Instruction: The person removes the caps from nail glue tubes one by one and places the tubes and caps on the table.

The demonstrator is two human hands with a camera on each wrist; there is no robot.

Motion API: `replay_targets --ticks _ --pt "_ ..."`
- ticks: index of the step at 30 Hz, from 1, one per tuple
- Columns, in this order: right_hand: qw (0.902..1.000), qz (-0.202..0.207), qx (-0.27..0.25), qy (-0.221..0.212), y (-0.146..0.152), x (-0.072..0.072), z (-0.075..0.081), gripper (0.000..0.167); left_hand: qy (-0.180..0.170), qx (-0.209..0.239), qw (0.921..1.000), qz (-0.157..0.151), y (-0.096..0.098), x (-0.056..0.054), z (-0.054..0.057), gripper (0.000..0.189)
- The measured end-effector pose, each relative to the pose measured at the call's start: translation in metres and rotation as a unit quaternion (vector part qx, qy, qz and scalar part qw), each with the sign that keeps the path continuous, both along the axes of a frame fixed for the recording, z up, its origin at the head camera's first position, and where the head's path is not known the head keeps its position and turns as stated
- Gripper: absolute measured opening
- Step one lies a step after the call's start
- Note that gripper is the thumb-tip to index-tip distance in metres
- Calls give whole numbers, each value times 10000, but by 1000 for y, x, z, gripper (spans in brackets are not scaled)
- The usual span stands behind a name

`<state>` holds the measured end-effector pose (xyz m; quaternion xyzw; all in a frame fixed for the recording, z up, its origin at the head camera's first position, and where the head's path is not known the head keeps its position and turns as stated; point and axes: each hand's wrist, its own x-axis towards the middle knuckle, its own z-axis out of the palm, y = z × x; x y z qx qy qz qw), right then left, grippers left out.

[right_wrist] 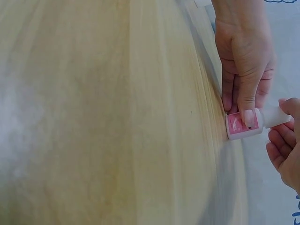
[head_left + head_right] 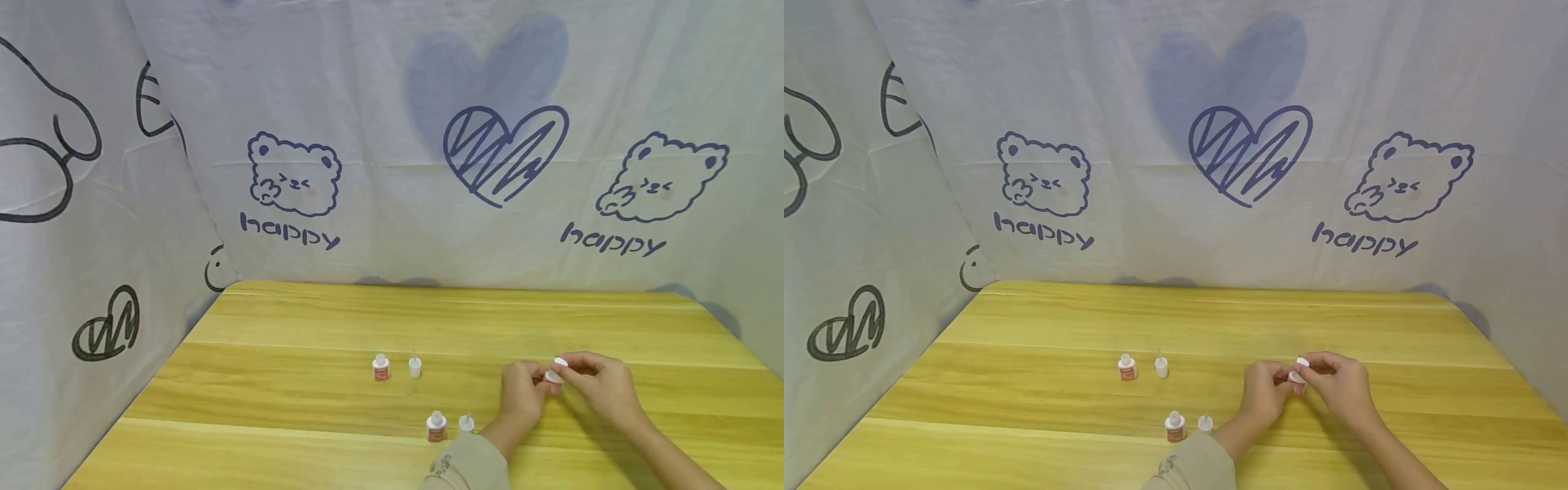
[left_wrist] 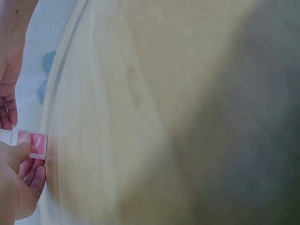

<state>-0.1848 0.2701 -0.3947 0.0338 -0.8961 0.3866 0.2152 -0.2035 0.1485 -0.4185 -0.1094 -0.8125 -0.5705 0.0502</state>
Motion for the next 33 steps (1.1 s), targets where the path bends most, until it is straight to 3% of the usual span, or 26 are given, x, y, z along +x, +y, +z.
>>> replay_targets --ticks 10,19,27,33 --pt "9993 272 236 92 3 0 0 12 -82 40 10000 -19 1 -1 0 4" --pt "9985 485 216 -130 4 -1 3 15 -215 68 9997 7 0 -1 1 4" --pt "9983 520 161 -207 5 -1 2 19 -81 3 10000 8 0 0 1 4" --pt "9994 346 -27 -69 4 1 -2 24 -197 50 9998 40 1 0 2 4"
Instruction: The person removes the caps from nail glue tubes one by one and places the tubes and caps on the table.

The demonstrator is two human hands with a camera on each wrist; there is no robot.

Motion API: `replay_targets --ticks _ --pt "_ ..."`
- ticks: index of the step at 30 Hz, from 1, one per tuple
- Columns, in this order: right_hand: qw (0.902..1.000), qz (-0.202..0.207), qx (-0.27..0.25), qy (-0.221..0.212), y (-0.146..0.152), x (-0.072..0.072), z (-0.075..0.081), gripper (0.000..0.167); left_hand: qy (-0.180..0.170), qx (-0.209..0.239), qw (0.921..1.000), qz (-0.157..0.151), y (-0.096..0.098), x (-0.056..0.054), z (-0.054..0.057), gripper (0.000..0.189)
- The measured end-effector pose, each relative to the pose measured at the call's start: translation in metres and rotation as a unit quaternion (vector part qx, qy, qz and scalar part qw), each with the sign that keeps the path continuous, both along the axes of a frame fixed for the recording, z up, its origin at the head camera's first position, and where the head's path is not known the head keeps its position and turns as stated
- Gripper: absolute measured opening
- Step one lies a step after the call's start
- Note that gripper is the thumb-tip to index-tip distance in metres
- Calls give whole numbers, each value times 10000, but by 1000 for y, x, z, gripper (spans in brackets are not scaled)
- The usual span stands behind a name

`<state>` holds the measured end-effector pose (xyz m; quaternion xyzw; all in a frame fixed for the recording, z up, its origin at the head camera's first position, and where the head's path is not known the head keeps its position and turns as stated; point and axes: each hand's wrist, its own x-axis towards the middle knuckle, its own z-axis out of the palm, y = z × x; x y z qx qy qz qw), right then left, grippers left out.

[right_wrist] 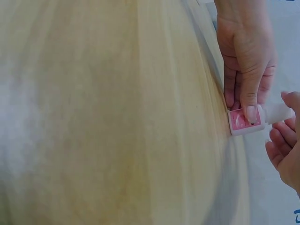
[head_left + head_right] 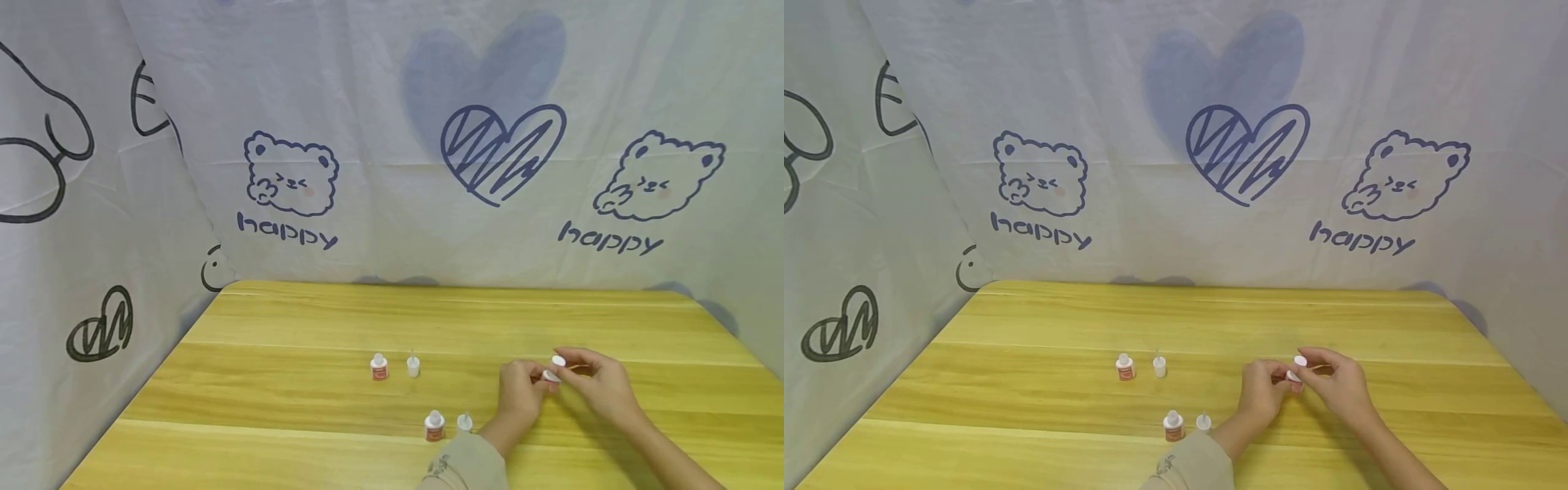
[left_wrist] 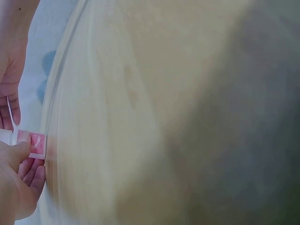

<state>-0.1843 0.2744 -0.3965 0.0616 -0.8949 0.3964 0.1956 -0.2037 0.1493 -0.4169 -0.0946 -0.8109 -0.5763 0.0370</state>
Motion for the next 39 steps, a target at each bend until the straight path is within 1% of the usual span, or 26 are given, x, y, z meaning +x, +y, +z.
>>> replay_targets --ticks 1,4,13,19,23,27,32,39 --pt "10000 -41 -49 35 0 0 -1 24 -37 25 10000 3 0 0 0 4" --pt "9997 -140 -143 159 0 0 -3 22 49 -18 10000 15 0 0 0 4" --pt "9994 -314 -108 96 -2 0 -3 16 96 -24 9999 -22 0 0 0 4" --pt "9997 -221 -47 5 -1 0 -2 17 179 -77 9998 -14 -1 1 1 5" --pt "9999 -155 17 -30 0 0 -1 17 145 -58 9999 -20 -1 1 1 5" --pt "9999 -125 86 39 1 -1 -1 15 97 -34 9999 -31 -1 1 1 5" --pt "9999 -52 128 38 1 -1 -2 17 44 5 10000 -47 -1 1 1 4" --pt "9999 8 124 -43 2 -1 -1 19 69 14 10000 -41 -1 1 2 5"
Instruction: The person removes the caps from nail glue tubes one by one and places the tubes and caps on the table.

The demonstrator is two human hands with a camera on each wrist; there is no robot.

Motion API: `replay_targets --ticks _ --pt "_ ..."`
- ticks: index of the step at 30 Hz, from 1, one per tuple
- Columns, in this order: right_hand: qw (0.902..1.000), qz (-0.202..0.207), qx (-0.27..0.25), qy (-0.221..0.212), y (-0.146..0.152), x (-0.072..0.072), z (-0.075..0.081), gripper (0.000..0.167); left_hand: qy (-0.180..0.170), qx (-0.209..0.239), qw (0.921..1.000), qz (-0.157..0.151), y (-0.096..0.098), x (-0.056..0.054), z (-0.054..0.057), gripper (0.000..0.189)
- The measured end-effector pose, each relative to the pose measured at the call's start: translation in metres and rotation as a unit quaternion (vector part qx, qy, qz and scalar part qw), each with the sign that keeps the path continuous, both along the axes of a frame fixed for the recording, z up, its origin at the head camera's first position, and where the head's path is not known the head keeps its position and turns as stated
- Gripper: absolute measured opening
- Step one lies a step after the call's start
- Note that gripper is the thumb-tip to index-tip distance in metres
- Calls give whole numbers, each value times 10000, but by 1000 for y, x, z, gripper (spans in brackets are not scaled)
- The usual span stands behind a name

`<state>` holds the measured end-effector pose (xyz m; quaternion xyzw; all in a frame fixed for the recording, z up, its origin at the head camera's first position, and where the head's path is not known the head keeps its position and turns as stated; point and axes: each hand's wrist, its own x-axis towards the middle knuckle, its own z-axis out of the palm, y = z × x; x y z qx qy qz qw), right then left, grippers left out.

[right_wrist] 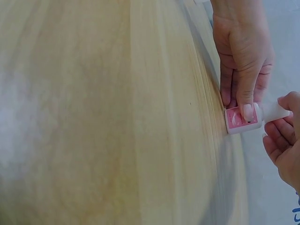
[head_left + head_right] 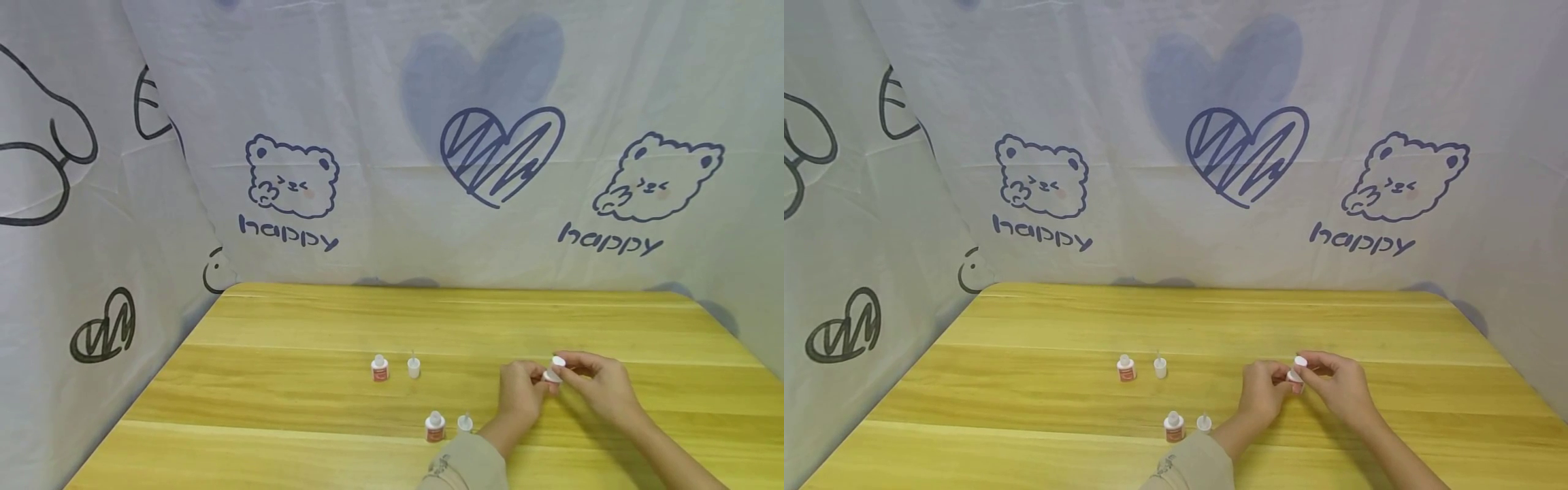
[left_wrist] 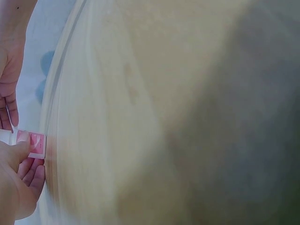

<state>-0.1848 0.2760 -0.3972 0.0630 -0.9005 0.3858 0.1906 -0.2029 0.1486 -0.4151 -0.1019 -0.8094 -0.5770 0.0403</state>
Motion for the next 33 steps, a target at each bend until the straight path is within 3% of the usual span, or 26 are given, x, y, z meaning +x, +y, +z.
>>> replay_targets --ticks 10,21,33 --pt "9994 -3 -160 310 -2 -1 -4 21 86 5 10000 1 0 0 -1 6" --pt "9972 -451 -283 528 -9 -1 -5 16 256 -163 9995 42 0 -1 -2 8" --pt "9984 -450 -80 337 -7 -2 -3 13 261 -169 9995 44 0 0 -2 6"
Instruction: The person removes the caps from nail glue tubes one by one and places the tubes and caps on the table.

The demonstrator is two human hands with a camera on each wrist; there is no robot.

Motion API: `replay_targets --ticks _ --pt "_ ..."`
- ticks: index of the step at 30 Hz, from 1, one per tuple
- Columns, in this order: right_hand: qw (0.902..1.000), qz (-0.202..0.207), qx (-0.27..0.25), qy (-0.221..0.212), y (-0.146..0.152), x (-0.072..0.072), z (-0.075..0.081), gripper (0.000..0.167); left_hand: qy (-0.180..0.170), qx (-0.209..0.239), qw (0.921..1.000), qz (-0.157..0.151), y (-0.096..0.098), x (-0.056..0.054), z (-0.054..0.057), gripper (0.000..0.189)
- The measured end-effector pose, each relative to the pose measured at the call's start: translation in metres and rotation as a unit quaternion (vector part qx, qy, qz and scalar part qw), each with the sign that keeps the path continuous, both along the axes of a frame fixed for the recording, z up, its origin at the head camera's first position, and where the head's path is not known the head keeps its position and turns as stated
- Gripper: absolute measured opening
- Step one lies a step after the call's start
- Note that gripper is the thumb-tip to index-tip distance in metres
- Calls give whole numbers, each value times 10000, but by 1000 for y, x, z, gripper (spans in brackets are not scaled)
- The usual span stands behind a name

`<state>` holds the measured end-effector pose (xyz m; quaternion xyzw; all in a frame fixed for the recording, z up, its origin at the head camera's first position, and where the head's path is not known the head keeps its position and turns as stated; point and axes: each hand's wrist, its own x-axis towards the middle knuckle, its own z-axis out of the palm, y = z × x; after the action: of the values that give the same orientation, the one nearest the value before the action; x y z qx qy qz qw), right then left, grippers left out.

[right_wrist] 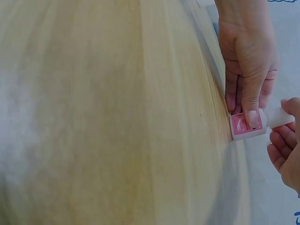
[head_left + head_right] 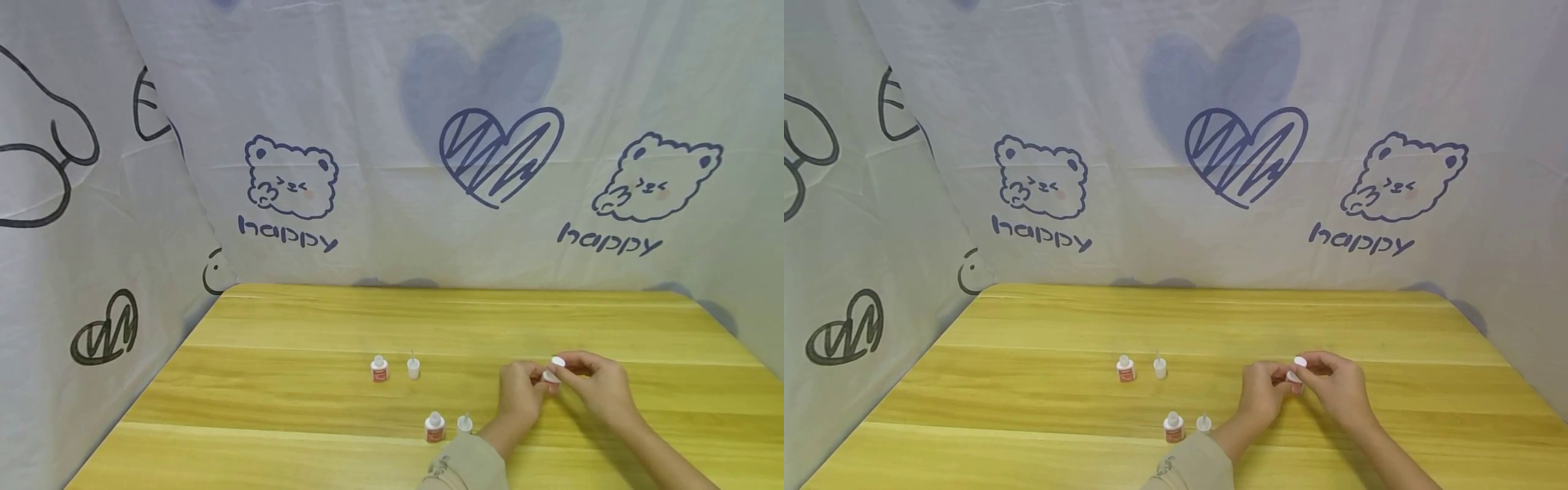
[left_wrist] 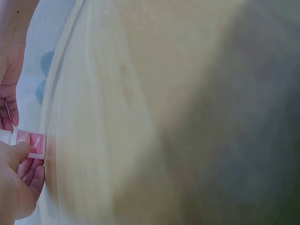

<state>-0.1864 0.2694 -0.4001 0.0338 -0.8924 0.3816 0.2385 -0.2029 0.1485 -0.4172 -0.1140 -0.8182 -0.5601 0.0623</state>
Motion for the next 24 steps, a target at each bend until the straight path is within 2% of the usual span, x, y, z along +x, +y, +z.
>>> replay_targets --ticks 24 --pt "9983 538 182 -147 4 1 2 17 -207 82 9997 -87 1 -2 -4 6"
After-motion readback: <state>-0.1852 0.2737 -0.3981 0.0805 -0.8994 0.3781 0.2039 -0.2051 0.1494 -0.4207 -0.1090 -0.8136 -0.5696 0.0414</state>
